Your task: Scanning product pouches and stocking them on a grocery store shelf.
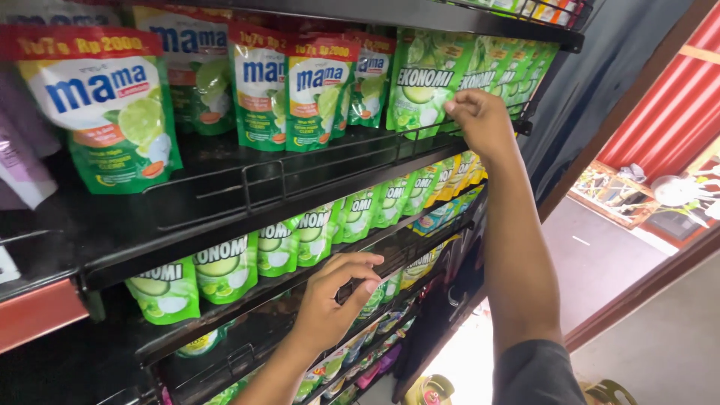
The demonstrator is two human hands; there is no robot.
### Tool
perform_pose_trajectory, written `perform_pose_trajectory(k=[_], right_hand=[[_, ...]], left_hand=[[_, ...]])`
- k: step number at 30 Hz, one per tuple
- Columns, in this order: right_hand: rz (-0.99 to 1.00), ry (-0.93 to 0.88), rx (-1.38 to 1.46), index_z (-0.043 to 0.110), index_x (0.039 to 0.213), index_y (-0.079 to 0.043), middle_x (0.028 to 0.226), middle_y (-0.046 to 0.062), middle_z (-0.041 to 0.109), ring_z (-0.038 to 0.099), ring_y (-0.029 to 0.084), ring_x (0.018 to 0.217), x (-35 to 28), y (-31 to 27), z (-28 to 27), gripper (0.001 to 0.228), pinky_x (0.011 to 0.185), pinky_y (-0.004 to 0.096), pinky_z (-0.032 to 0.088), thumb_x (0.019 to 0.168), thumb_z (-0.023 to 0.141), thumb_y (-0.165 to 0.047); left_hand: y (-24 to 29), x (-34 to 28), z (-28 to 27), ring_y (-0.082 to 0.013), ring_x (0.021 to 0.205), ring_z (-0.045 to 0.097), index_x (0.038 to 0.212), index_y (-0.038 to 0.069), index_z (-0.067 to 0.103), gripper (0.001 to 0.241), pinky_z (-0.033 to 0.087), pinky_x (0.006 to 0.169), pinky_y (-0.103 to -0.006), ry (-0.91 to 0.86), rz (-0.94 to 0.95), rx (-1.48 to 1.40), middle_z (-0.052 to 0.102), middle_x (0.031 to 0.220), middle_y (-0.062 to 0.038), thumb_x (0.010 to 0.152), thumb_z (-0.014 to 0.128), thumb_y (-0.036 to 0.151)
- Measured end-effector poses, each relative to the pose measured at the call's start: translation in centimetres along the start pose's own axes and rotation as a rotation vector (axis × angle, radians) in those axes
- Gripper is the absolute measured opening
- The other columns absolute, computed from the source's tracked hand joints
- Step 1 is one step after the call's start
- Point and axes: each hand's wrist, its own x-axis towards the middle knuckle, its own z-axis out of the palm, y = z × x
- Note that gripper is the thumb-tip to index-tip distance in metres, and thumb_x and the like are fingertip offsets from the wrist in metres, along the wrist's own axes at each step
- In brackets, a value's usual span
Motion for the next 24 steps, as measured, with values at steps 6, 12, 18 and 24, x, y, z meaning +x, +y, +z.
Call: perform_pose_trajectory(k=[6, 12, 18, 24], right_hand=[[0.022, -0.051, 0.120, 0.064, 0.104, -0.004, 0.085, -0.004, 0.068, 0.056, 0.003, 0.073, 0.7, 2.7, -0.6, 0.013, 0.064, 0.023, 0.044, 0.100, 0.069, -0.015], [-0.148, 0.156, -0.038, 0.071, 0.105, 0.002, 0.086, 0.001, 0.068, 0.057, 0.006, 0.077, 0.9, 4.5, -0.7, 0.015, 0.071, 0.023, 0.045, 0.099, 0.075, -0.011], [-0.088, 0.210, 0.096, 0.070, 0.107, 0.002, 0.093, 0.002, 0.074, 0.065, 0.005, 0.083, 0.9, 4.4, -0.5, 0.017, 0.074, 0.021, 0.049, 0.093, 0.076, -0.007], [-0.123, 0.246, 0.075, 0.071, 0.107, 0.002, 0.096, 0.004, 0.074, 0.068, 0.007, 0.087, 0.7, 4.7, -0.3, 0.017, 0.080, 0.022, 0.053, 0.093, 0.077, -0.007]], left_hand=[[-0.3, 0.1, 1.0, -0.0256, 0.110, 0.071, 0.097, 0.004, 0.071, 0.009, 0.052, 0.099, -0.0381, -0.021, 0.014, -0.020, 0.075, 0.119, -0.011, 0.093, 0.070, 0.012], [-0.5, 0.1, 1.1, -0.0254, 0.109, 0.072, 0.096, 0.004, 0.071, 0.010, 0.051, 0.098, -0.0375, -0.018, -0.004, -0.023, 0.075, 0.119, -0.011, 0.092, 0.070, 0.012], [-0.7, 0.0, 1.0, -0.0234, 0.107, 0.071, 0.096, 0.003, 0.072, 0.010, 0.052, 0.095, -0.0353, -0.019, -0.034, -0.031, 0.075, 0.119, -0.010, 0.093, 0.070, 0.013], [-2.0, -1.4, 1.4, -0.0196, 0.100, 0.071, 0.098, 0.002, 0.072, 0.011, 0.055, 0.088, -0.0313, -0.029, -0.138, -0.117, 0.075, 0.118, -0.009, 0.093, 0.069, 0.012]])
